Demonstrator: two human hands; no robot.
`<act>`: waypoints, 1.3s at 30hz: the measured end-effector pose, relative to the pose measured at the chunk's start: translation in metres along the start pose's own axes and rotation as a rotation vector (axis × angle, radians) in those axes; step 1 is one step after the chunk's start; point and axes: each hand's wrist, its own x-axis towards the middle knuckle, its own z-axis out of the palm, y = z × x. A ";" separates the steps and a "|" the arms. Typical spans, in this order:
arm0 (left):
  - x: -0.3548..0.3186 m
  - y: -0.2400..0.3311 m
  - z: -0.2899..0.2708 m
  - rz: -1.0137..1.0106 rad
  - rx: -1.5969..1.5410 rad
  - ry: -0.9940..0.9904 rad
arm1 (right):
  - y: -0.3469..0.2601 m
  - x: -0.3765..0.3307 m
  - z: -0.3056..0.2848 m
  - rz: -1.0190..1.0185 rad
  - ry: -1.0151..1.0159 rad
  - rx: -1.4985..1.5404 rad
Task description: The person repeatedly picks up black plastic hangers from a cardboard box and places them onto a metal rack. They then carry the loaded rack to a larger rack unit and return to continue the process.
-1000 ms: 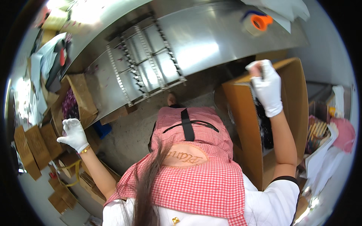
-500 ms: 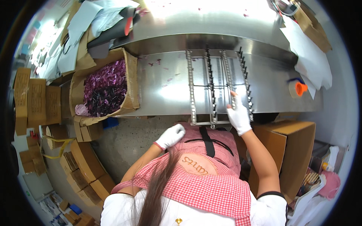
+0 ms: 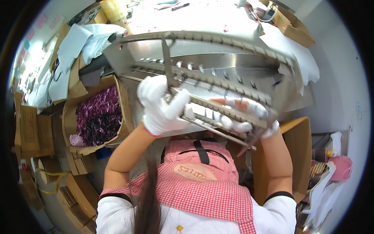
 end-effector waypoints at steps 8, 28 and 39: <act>0.031 -0.057 -0.088 -0.158 0.321 -0.259 | 0.068 0.041 -0.030 -0.666 0.478 -1.116; -0.041 -0.168 -0.267 -0.627 0.700 -0.600 | -0.005 0.213 -0.045 -0.608 0.838 -0.294; -0.031 -0.132 -0.222 -0.443 0.615 -0.697 | 0.062 0.319 0.068 -0.567 0.304 -0.975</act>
